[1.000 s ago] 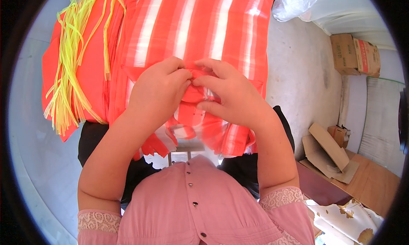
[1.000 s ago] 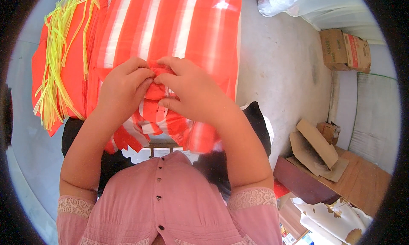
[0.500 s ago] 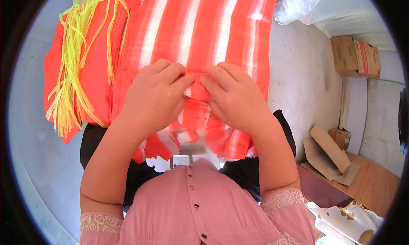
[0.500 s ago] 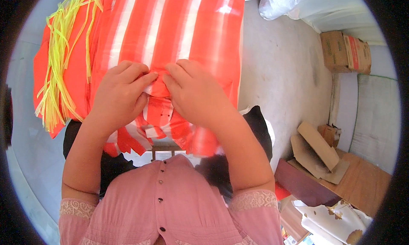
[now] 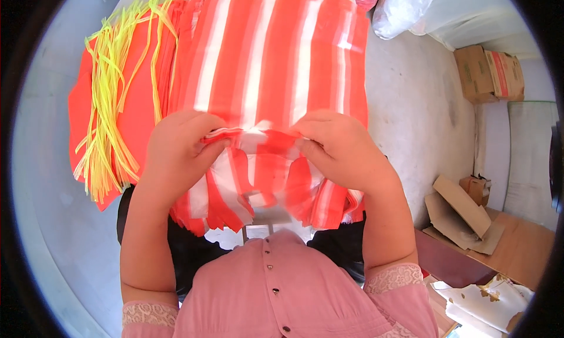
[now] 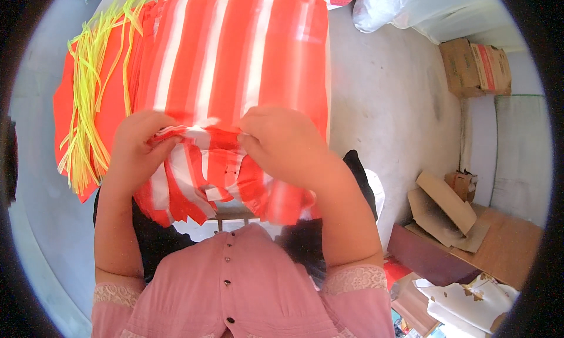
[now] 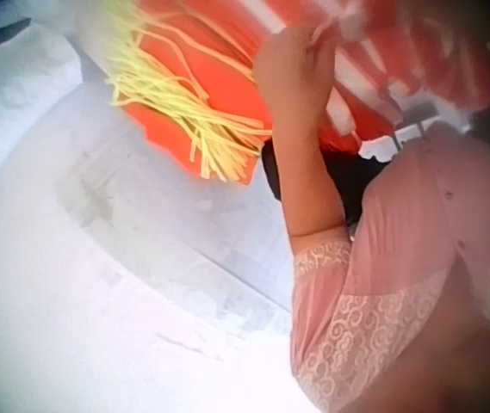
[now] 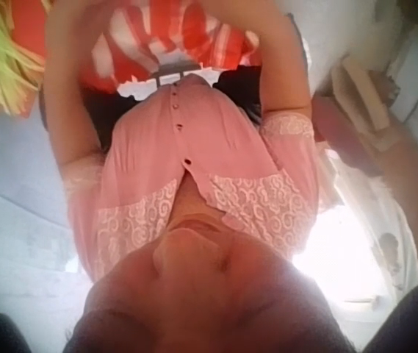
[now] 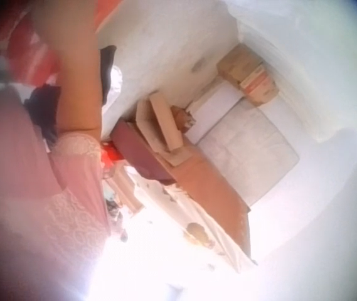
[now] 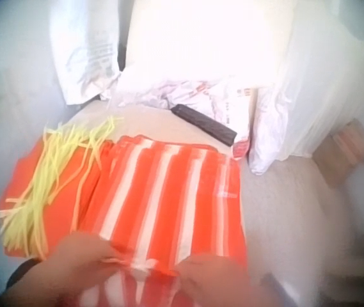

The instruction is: The person ties bundles of red and white striped plastic bags using yellow plastic ties and places them into a white sack.

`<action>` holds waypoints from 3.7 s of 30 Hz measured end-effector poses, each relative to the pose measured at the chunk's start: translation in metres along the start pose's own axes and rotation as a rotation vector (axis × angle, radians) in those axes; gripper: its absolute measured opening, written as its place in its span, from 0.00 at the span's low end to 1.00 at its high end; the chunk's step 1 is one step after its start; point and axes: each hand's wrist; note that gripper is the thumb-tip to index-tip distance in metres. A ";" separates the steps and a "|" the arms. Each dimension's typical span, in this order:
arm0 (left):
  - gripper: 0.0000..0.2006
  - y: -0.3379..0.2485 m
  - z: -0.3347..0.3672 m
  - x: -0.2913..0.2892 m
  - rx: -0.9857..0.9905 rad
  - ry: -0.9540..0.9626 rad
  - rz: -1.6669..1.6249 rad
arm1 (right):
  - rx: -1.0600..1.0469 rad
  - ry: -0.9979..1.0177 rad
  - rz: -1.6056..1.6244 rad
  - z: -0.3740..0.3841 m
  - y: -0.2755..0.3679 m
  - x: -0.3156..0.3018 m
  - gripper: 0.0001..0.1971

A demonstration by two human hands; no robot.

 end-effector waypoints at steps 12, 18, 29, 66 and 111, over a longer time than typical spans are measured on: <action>0.08 0.009 0.003 -0.012 -0.510 0.106 -0.250 | 0.436 0.095 0.228 0.025 -0.021 -0.008 0.13; 0.10 0.009 0.006 -0.004 -0.515 0.064 -0.071 | 0.466 -0.078 0.207 0.008 -0.024 -0.010 0.16; 0.05 0.019 0.008 0.001 -0.656 0.003 -0.328 | 0.489 -0.115 0.457 -0.041 -0.052 -0.022 0.17; 0.01 0.023 -0.008 -0.028 -0.408 -0.155 -0.762 | 0.359 -0.129 0.695 -0.054 -0.051 -0.051 0.09; 0.34 -0.009 0.021 0.012 0.122 0.157 0.237 | -0.090 -0.178 -0.315 -0.012 -0.015 0.001 0.35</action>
Point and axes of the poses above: each hand's wrist, its own z-axis towards the middle knuckle, its own x-axis out of the palm, y = z × x
